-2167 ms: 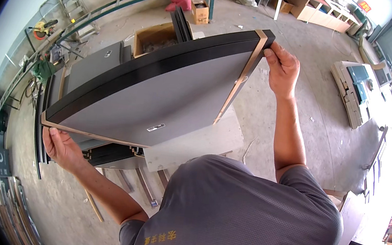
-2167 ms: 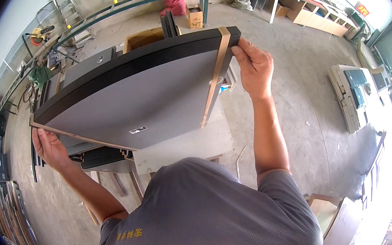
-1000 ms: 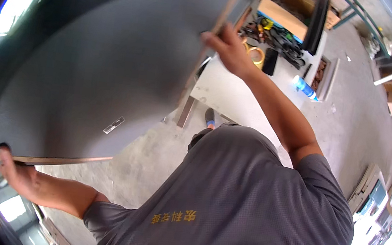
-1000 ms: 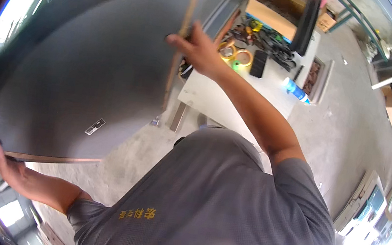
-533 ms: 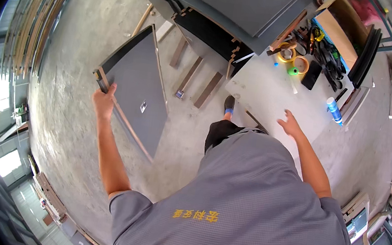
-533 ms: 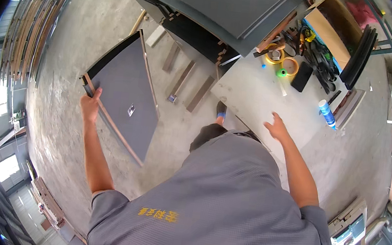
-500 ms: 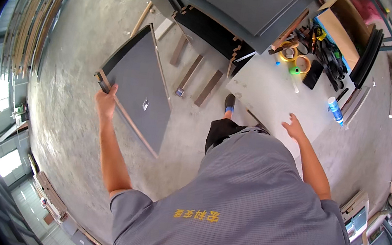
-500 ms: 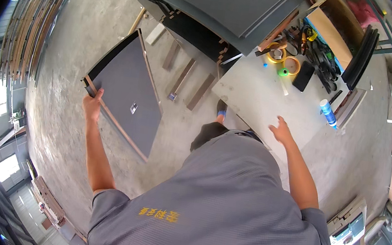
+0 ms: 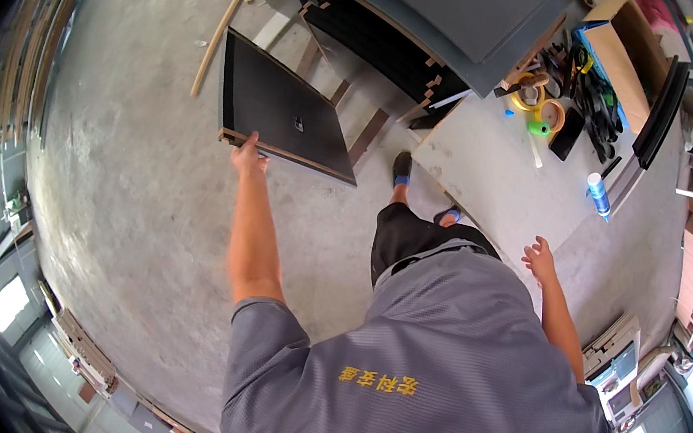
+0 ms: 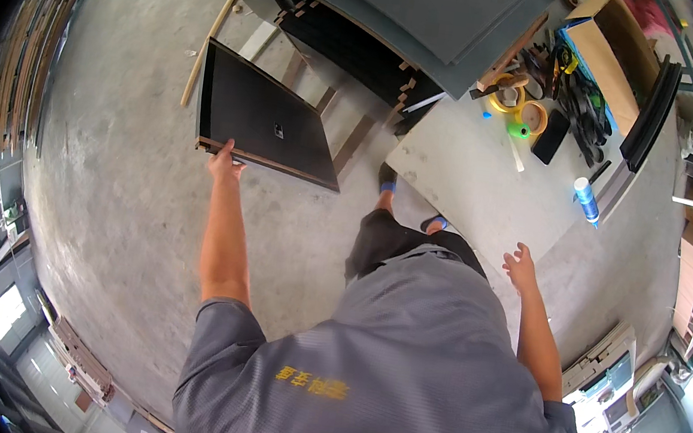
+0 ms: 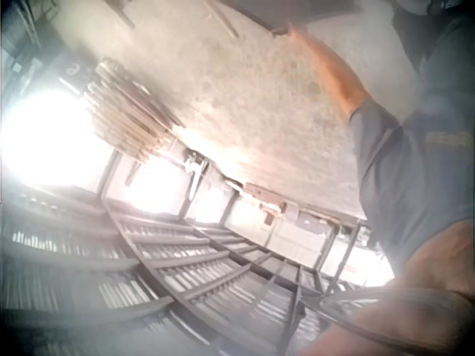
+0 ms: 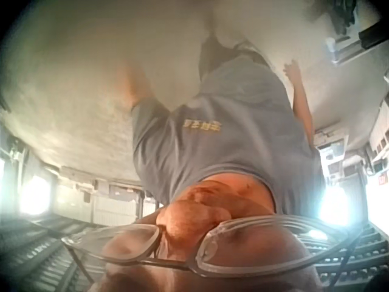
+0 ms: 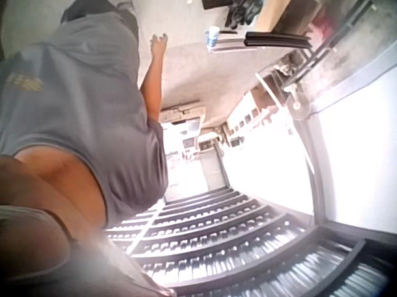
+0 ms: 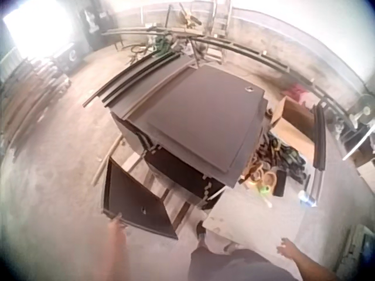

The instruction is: The person applies glue to the edge of a furniture panel, attaches a black trim piece by hand, and secures it with a rubber band before placing it in a stack.

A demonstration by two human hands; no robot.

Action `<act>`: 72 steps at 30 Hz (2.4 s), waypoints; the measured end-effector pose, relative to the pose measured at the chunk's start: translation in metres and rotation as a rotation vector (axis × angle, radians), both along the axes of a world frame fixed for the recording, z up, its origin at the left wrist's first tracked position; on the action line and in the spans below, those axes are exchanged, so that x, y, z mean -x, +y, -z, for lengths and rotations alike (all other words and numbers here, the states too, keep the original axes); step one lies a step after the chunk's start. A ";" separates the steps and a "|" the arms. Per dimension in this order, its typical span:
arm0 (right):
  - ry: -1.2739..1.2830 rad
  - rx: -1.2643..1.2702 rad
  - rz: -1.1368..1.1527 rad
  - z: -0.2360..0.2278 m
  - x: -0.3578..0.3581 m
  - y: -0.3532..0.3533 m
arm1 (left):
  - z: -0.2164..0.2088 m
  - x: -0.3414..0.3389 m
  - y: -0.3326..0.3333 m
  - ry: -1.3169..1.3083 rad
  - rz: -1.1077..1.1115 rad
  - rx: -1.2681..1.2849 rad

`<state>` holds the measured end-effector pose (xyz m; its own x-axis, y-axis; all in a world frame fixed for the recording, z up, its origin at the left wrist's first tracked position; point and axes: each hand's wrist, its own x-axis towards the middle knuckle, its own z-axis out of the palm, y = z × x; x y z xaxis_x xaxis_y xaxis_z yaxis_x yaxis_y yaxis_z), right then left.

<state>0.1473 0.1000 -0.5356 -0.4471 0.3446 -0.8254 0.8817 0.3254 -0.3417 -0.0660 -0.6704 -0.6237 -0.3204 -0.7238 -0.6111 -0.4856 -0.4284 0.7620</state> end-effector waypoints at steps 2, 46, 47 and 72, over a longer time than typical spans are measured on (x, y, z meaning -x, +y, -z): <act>0.013 -0.003 -0.013 -0.008 0.004 -0.006 | 0.021 0.010 0.007 0.077 -0.041 -0.021; -0.045 -0.105 -0.107 -0.064 -0.034 0.057 | 0.182 -0.095 0.367 0.181 0.061 0.125; -0.046 -0.110 -0.093 -0.065 -0.033 0.057 | 0.179 -0.090 0.374 0.269 0.026 0.120; -0.026 -0.089 0.095 -0.065 -0.092 0.019 | 0.102 0.045 0.332 0.091 1.134 0.506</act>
